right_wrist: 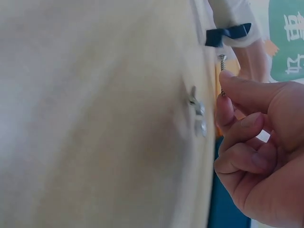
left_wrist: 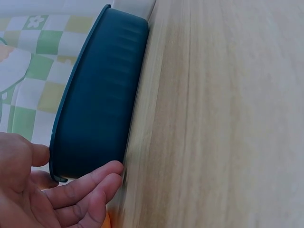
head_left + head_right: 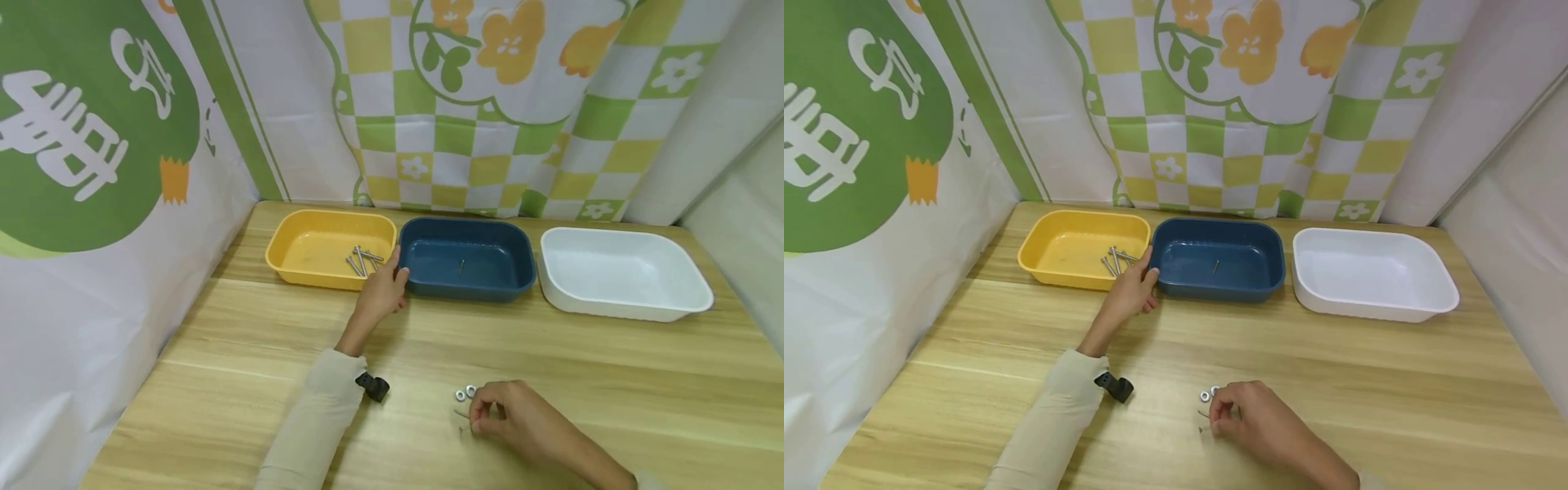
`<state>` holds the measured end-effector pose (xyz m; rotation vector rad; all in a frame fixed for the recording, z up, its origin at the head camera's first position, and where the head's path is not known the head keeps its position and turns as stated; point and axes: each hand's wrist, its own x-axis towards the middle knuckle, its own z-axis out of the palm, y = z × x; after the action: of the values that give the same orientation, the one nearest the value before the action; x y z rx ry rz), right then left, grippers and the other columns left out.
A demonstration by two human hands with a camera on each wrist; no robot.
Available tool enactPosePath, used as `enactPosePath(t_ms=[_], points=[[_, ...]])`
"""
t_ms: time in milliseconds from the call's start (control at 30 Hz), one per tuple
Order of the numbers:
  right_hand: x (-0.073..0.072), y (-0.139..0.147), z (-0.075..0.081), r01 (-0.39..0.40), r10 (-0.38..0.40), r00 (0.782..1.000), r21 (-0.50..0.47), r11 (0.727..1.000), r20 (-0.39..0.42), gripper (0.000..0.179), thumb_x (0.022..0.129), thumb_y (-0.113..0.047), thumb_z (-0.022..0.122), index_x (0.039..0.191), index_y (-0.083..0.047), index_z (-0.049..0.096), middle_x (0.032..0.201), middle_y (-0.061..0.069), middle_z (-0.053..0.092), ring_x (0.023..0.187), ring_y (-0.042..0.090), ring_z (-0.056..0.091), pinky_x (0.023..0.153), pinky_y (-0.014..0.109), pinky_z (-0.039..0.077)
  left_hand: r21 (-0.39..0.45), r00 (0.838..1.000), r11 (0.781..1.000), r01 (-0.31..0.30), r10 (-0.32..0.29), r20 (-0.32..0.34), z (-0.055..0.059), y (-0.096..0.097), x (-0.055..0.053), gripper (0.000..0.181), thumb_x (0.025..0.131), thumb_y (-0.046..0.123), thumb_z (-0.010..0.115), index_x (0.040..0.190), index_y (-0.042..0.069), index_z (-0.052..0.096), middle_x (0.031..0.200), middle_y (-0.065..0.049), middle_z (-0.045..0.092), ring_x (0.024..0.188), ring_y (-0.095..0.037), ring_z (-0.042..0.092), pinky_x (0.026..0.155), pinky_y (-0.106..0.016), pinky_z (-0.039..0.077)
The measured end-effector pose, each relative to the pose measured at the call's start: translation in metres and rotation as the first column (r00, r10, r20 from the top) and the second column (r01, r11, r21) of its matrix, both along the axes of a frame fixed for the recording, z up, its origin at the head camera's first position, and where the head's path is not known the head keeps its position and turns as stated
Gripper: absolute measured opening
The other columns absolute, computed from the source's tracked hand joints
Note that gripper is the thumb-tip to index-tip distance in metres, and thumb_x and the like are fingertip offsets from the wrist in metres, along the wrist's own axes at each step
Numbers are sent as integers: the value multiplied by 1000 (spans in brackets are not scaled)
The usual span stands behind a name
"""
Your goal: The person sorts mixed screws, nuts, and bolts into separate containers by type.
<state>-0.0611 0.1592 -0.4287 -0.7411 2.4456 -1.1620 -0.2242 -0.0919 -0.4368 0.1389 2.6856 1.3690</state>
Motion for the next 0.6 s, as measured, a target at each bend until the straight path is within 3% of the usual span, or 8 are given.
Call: enactPosePath(t_ms=[133,300,600], points=[[-20,7,10,37,-36,997,18,999,-69,16,88,-14,77,80,-24,68,77,-16,61,67,4,53,56,24,46,2,1000,1000,-7,7,3,0,1,-1,60,109,33,43,161,18,17,63,-14,64,53,-25,65,42,-27,40],[-48,19,16,129,-126,977,4,992,-172,16,87,-8,78,79,-20,69,76,-11,62,59,5,50,53,25,44,6,1000,1000,-4,4,-1,-1,0,0,60,109,31,43,161,18,17,64,-15,63,51,-24,64,43,-28,43],[-75,22,9,235,-230,957,3,972,-178,14,87,-3,76,80,-14,70,77,-6,65,62,11,53,55,26,44,16,1000,1000,0,0,-19,-1,0,0,59,109,30,43,161,17,18,63,-14,62,52,-25,65,43,-28,42]])
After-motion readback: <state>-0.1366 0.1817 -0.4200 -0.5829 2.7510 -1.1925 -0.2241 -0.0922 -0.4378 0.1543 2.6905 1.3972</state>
